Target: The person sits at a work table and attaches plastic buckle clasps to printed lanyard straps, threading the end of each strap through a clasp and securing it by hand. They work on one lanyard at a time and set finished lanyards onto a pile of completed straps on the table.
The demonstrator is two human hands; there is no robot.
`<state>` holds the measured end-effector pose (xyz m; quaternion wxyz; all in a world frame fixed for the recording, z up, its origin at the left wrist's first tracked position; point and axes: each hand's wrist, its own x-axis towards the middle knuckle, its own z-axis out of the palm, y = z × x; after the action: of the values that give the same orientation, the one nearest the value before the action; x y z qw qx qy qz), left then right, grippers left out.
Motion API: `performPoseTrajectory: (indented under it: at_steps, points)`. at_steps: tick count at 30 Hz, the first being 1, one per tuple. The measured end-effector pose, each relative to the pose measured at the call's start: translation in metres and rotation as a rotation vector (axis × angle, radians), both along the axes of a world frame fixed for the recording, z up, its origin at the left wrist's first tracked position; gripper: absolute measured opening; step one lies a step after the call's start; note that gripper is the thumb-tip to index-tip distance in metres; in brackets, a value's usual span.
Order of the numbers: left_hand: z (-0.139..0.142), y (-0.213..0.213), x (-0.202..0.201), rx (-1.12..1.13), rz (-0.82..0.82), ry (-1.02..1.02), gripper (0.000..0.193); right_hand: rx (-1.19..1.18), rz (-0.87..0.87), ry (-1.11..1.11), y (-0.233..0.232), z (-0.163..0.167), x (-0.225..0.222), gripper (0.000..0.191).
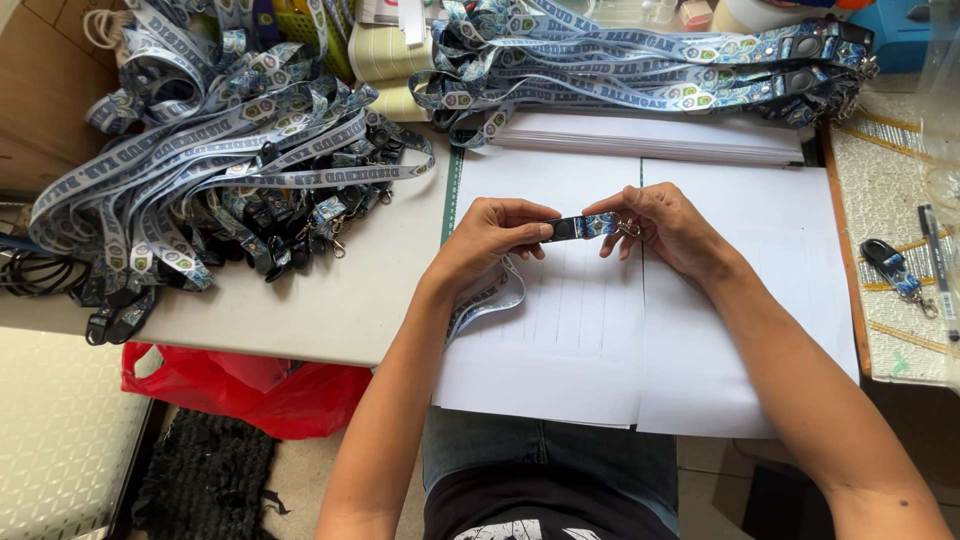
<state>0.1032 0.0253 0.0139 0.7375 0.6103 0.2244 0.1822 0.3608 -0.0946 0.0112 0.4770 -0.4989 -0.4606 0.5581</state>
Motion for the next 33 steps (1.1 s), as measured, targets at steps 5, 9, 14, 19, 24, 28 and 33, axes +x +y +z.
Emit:
performPoseTrajectory:
  at_steps: [5,9,14,19,24,28,33]
  points:
    - [0.002,-0.001,0.000,0.017,0.016,0.036,0.026,0.008,-0.023,-0.003,0.000,0.001,-0.002,0.069]
    - [0.003,-0.002,0.000,0.022,0.019,0.036,0.027,-0.008,-0.021,0.001,-0.001,0.003,-0.004,0.068]
    - [0.002,-0.001,0.000,0.024,0.011,0.030,0.027,-0.012,-0.019,0.029,-0.001,0.002,-0.002,0.064]
    - [-0.001,0.001,0.000,0.040,0.001,-0.008,0.043,-0.007,-0.019,-0.030,-0.001,-0.004,0.002,0.062]
    - [-0.002,0.005,0.000,0.040,-0.003,-0.041,0.076,-0.013,-0.012,-0.003,0.002,-0.008,0.004,0.064]
    - [-0.001,0.005,-0.002,0.067,0.018,-0.042,0.085,-0.057,-0.043,-0.012,0.002,-0.006,0.002,0.067]
    - [0.001,0.002,-0.003,0.031,0.009,-0.028,0.086,-0.061,-0.055,0.015,-0.001,-0.001,-0.002,0.069]
